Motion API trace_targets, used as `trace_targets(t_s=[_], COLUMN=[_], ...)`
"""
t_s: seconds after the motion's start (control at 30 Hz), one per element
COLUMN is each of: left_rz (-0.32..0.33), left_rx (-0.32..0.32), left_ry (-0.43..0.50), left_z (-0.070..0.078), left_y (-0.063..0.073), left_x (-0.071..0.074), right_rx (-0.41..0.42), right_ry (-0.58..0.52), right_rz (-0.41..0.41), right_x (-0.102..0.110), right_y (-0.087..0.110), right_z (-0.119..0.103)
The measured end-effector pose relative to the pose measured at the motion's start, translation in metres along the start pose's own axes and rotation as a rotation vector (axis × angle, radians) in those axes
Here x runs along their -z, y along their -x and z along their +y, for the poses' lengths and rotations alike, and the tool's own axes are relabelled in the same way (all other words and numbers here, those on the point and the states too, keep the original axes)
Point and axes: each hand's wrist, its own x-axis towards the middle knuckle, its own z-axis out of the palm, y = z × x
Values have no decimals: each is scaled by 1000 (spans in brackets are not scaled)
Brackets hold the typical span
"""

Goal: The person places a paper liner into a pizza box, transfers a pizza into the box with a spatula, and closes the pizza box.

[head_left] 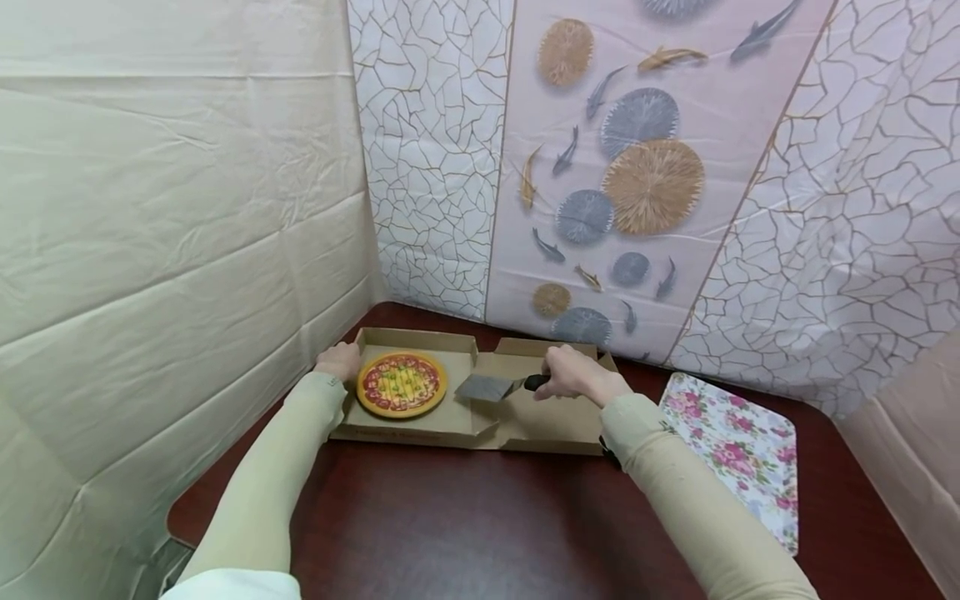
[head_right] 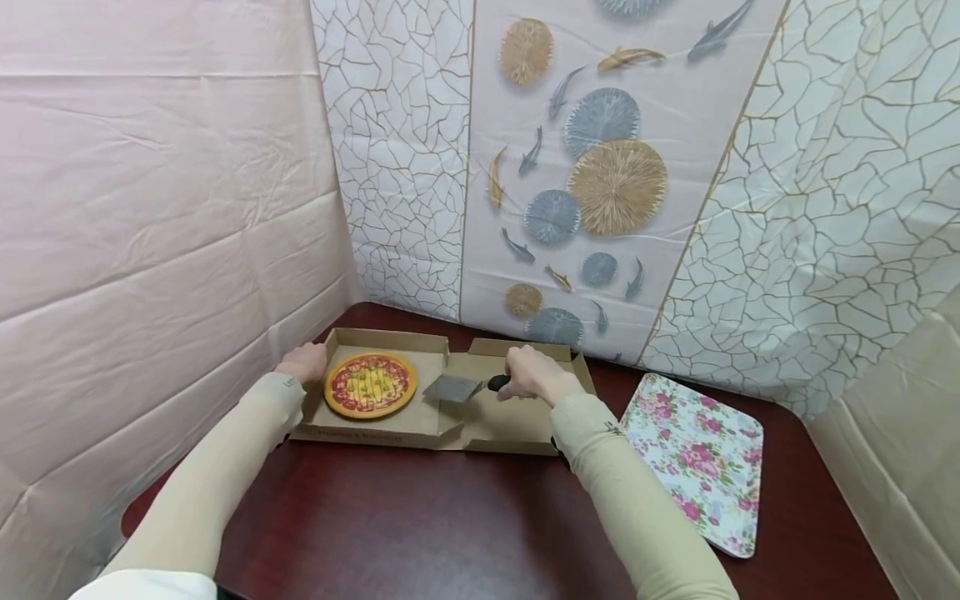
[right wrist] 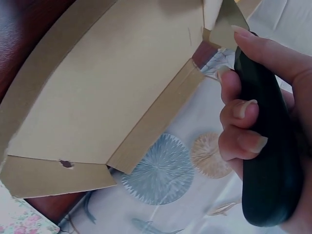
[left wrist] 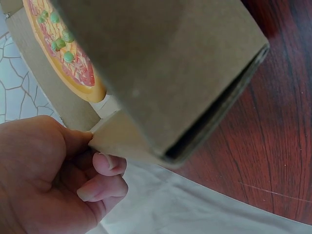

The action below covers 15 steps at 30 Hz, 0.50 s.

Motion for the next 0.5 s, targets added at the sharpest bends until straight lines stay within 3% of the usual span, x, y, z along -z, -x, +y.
trace_targets(t_s=[0.5], left_rz=[2], left_rx=[-2], left_ry=[1], left_z=[0], left_y=[-3], left_x=[0], right_rx=[24], right_ry=[-46], right_rz=[183], right_x=[-12], right_y=[8], right_z=[24])
